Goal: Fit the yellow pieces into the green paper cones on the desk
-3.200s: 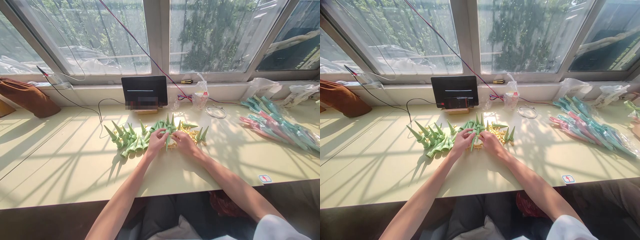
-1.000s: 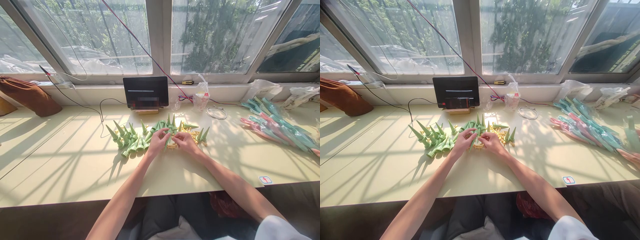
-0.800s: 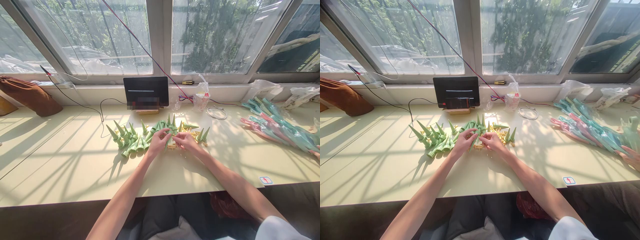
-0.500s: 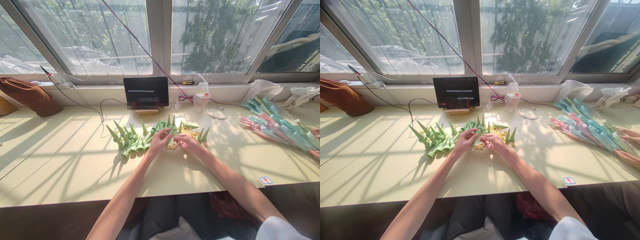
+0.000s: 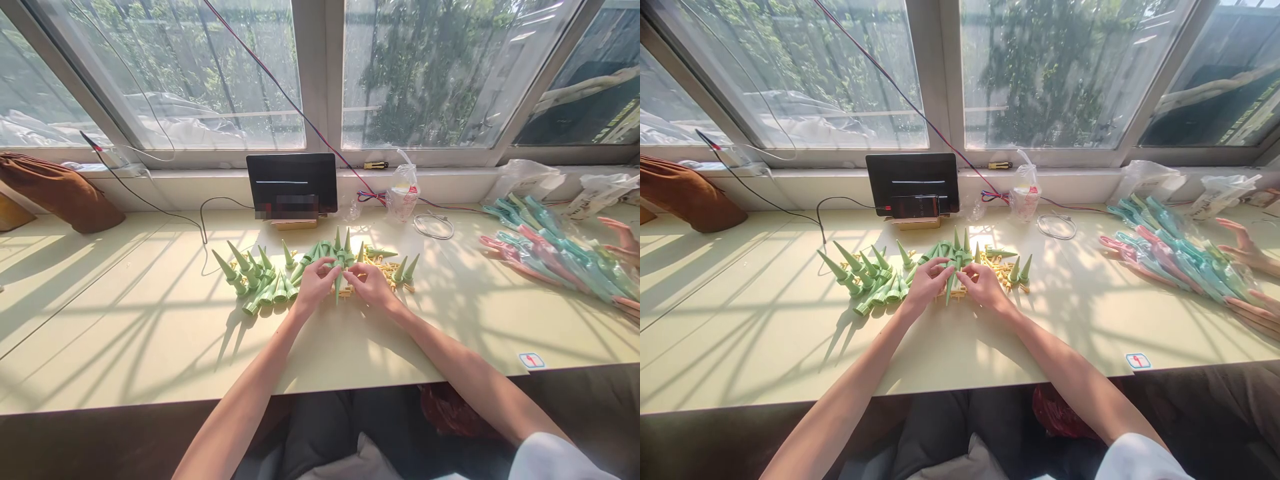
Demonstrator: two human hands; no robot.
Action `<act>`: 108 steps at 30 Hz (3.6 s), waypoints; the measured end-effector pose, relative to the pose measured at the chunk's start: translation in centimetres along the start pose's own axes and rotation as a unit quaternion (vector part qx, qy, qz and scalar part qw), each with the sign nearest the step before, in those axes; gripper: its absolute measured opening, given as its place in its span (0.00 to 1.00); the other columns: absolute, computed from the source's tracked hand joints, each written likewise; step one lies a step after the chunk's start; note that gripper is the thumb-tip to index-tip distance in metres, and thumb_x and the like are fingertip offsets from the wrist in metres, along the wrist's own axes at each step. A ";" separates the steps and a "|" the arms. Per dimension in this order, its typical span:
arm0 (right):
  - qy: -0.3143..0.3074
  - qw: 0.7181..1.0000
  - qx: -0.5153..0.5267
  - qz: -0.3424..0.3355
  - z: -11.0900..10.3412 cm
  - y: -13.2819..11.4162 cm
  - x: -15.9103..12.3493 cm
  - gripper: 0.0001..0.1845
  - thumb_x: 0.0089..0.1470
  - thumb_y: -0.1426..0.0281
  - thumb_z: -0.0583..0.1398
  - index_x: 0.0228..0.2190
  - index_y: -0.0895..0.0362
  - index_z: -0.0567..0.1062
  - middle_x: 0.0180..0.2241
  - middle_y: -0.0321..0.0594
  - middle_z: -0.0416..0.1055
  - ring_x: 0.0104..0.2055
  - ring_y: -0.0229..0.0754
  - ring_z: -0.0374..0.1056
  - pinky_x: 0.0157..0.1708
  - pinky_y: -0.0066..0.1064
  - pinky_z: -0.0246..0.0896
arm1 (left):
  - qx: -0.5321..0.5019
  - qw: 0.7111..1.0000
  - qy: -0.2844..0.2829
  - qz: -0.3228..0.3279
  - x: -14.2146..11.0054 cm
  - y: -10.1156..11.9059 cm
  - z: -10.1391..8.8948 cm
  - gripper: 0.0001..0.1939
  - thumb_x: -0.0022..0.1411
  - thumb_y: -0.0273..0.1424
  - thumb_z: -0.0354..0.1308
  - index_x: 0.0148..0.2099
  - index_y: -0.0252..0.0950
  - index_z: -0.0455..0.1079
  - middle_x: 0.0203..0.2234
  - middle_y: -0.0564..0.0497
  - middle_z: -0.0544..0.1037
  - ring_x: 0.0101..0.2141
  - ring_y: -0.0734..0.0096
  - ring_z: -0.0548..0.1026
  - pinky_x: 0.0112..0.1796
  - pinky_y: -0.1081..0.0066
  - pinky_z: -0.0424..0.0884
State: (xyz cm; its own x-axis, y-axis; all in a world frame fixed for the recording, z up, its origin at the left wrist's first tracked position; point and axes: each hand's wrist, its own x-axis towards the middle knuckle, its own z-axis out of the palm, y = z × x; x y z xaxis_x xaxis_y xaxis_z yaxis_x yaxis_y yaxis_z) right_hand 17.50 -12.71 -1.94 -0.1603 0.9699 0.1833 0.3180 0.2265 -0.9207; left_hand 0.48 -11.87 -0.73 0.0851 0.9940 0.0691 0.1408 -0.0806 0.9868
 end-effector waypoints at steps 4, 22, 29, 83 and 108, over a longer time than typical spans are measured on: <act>0.032 0.992 -0.096 -0.077 0.2 0.4 0.0 0.15 0.59 0.57 0.59 0.34 0.56 0.74 0.30 0.38 0.73 0.24 0.37 0.64 0.28 0.31 0.59 | -0.019 1.000 0.013 -0.011 0.1 0.0 0.0 0.23 0.53 0.47 0.65 0.43 0.36 0.71 0.17 0.58 0.67 0.17 0.80 0.61 0.20 0.76 0.57; -0.002 0.961 -0.230 -0.153 0.1 1.6 0.3 0.13 0.62 0.66 0.56 0.25 0.54 0.65 0.26 0.38 0.64 0.27 0.40 0.59 0.29 0.31 0.48 | 0.003 1.000 0.006 -0.017 0.0 -0.1 0.1 0.23 0.53 0.47 0.64 0.43 0.36 0.72 0.16 0.59 0.64 0.17 0.80 0.59 0.18 0.76 0.55; -0.014 0.955 -0.242 -0.168 0.0 1.1 0.1 0.15 0.62 0.71 0.54 0.23 0.54 0.62 0.23 0.36 0.59 0.24 0.38 0.54 0.26 0.31 0.43 | 0.036 0.999 -0.002 0.007 -0.1 0.0 0.2 0.23 0.54 0.48 0.63 0.44 0.35 0.73 0.15 0.59 0.65 0.16 0.79 0.58 0.19 0.75 0.56; -0.196 0.888 0.383 0.163 -1.0 -0.5 0.3 0.18 0.48 0.60 0.67 0.22 0.58 0.67 0.16 0.26 0.52 0.15 0.27 0.44 0.14 0.24 0.36 | -0.037 0.995 -0.074 0.050 -0.3 0.2 0.4 0.24 0.61 0.47 0.59 0.51 0.36 0.71 0.22 0.55 0.70 0.20 0.78 0.64 0.21 0.75 0.60; 0.026 0.992 -0.049 -0.111 0.1 0.5 0.0 0.12 0.57 0.63 0.59 0.37 0.58 0.75 0.31 0.42 0.75 0.29 0.42 0.70 0.30 0.33 0.66 | 0.016 0.998 0.050 0.029 0.1 -0.6 0.6 0.21 0.58 0.49 0.60 0.42 0.37 0.71 0.20 0.55 0.73 0.18 0.77 0.65 0.23 0.75 0.61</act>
State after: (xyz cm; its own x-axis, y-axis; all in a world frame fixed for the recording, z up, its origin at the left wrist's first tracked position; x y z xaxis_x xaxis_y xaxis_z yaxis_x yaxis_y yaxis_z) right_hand 17.57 -12.61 -2.39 -0.1899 0.8976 0.3979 0.3697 0.4408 -0.8179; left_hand 0.97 -11.78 -1.35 -0.0049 0.9900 0.1413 0.1704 -0.1384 0.9756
